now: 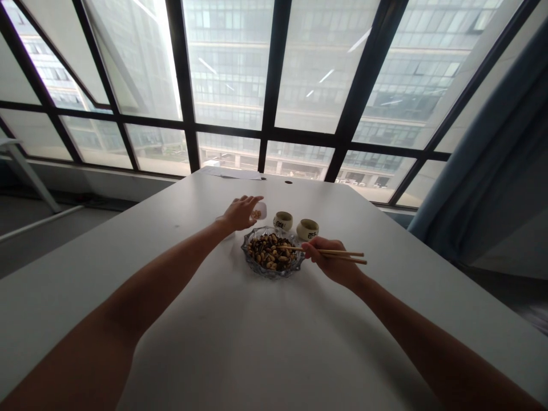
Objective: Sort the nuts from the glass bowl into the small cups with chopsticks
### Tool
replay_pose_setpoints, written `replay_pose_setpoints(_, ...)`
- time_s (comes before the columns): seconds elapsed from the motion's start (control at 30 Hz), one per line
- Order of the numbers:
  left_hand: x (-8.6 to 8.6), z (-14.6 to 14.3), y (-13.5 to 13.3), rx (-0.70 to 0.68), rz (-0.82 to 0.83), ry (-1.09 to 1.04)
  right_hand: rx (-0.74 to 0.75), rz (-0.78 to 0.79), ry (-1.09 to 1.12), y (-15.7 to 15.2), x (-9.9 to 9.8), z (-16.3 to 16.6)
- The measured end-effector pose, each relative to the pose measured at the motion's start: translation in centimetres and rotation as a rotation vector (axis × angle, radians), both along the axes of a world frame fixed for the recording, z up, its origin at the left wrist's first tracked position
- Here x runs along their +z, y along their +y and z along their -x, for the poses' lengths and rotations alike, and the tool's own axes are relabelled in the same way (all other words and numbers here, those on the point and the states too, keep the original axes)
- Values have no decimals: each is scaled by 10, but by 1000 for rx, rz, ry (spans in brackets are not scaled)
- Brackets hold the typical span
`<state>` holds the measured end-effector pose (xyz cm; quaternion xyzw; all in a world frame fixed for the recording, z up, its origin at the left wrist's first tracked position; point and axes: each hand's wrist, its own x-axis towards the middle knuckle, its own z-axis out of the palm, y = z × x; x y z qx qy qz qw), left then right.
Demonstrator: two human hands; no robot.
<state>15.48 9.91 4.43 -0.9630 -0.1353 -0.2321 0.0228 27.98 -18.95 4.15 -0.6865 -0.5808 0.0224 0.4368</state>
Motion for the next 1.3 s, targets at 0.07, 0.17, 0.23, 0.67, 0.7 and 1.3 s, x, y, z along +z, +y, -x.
replay_pose_setpoints(0.07, -1, 4, -1, -79, -77, -20, -9, -7, -17, 0, 0, 0)
replay_pose_setpoints(0.17, -1, 7, -2, -127, -115, -25, -14, -22, -24, -1, 1, -1)
replay_pose_setpoints(0.23, -2, 7, -3, -132, -125, -1, -20, -29, -9, -2, 2, -3)
replay_pose_setpoints(0.67, 23, -15, 7, 423, 330, 355, -51, -51, 134, -1, -1, -15)
replay_pose_setpoints(0.7, 26, -19, 6, 413, 325, 363, -51, -47, 123, -1, 1, -14)
replay_pose_setpoints(1.3, -3, -107, -23, 119, 297, 389, 26, -25, -110, -11, 21, -14)
